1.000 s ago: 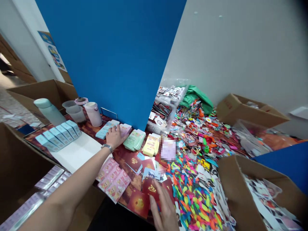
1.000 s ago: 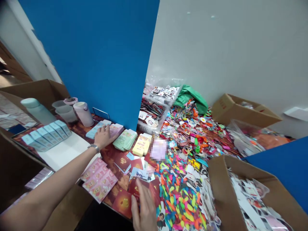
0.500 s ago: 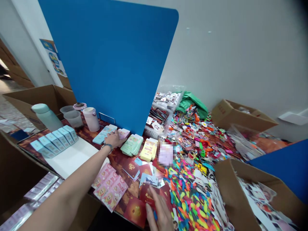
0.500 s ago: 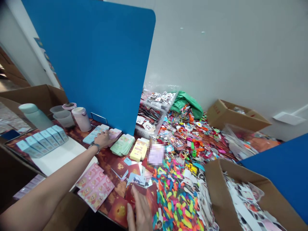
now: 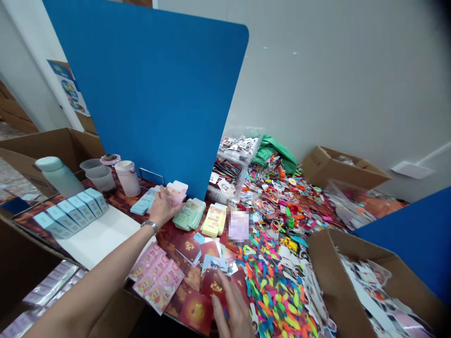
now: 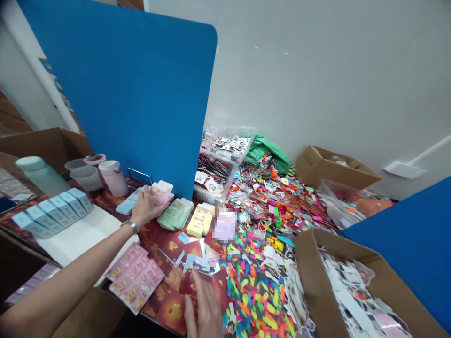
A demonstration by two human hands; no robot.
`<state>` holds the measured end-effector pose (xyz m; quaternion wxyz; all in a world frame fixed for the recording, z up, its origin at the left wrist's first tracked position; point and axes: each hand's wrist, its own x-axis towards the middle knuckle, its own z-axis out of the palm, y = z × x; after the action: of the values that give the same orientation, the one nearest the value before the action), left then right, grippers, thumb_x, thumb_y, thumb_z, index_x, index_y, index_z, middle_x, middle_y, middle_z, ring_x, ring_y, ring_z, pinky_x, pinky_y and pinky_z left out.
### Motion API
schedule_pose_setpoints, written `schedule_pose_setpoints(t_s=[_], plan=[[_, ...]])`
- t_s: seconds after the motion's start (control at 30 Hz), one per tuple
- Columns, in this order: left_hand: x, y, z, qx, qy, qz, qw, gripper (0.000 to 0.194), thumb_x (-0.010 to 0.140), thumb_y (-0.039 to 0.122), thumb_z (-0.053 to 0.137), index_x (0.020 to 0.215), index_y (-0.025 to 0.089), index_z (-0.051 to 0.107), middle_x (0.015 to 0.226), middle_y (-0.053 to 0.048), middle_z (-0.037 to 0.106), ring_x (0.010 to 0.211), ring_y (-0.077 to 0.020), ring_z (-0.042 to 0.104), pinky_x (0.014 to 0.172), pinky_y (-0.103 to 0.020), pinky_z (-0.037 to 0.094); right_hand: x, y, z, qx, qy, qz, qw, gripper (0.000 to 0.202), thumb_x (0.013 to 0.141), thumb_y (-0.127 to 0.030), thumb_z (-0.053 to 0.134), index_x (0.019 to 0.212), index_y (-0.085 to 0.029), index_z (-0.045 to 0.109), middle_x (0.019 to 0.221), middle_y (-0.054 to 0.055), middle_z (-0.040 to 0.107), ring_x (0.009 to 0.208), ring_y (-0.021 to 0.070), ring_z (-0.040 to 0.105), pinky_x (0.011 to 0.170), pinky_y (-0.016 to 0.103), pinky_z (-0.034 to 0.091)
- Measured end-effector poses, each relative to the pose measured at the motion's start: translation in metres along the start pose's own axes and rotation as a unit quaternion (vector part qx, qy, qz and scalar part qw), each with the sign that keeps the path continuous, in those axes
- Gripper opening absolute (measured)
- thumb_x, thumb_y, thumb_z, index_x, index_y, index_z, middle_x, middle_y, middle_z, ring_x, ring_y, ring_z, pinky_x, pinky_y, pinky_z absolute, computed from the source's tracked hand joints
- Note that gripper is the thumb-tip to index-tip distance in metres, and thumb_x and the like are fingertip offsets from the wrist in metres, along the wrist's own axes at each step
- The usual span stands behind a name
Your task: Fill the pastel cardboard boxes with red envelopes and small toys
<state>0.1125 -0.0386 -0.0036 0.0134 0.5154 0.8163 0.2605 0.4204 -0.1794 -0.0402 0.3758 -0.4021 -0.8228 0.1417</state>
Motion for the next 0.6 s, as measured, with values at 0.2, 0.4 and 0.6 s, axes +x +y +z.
schedule_pose_setpoints(t_s=[0.2, 0.4, 0.6], plan=[[-0.07, 0.036, -0.011, -0.061, 0.005, 0.092, 0.994, 0.083, 0.072, 0.053, 0.067, 0.136, 0.011, 0.035, 0.125, -0.017, 0.057, 0.116, -0.0311, 0.058, 0.094, -0.038, 0.051, 0.047, -0.019, -0.019, 0.01, 0.011, -0.017, 1.0, 0.056, 0.096, -0.019, 0.048, 0.15, -0.023, 0.032, 0.131, 0.009, 0.059, 0.12, 0.0218, 0.058, 0.098, 0.035, 0.054], [-0.143, 0.068, -0.01, -0.178, 0.035, 0.238, 0.954, 0.061, 0.08, 0.029, 0.061, 0.135, 0.017, 0.037, 0.119, -0.012, 0.062, 0.104, -0.0255, 0.066, 0.088, -0.035, 0.054, 0.07, -0.022, -0.022, -0.061, 0.066, -0.027, 0.996, 0.044, 0.094, -0.02, 0.053, 0.137, -0.02, 0.052, 0.15, 0.016, 0.037, 0.134, 0.0306, 0.043, 0.104, 0.046, 0.047], [-0.163, 0.078, -0.021, -0.19, -0.036, 0.347, 0.918, 0.071, 0.081, 0.021, 0.061, 0.143, 0.024, 0.028, 0.127, -0.012, 0.056, 0.111, -0.0252, 0.059, 0.087, -0.036, 0.055, 0.055, -0.024, -0.038, 0.086, 0.027, 0.055, 0.994, 0.029, 0.096, -0.025, 0.05, 0.121, -0.025, 0.065, 0.142, 0.01, 0.049, 0.127, 0.025, 0.052, 0.103, 0.04, 0.048]])
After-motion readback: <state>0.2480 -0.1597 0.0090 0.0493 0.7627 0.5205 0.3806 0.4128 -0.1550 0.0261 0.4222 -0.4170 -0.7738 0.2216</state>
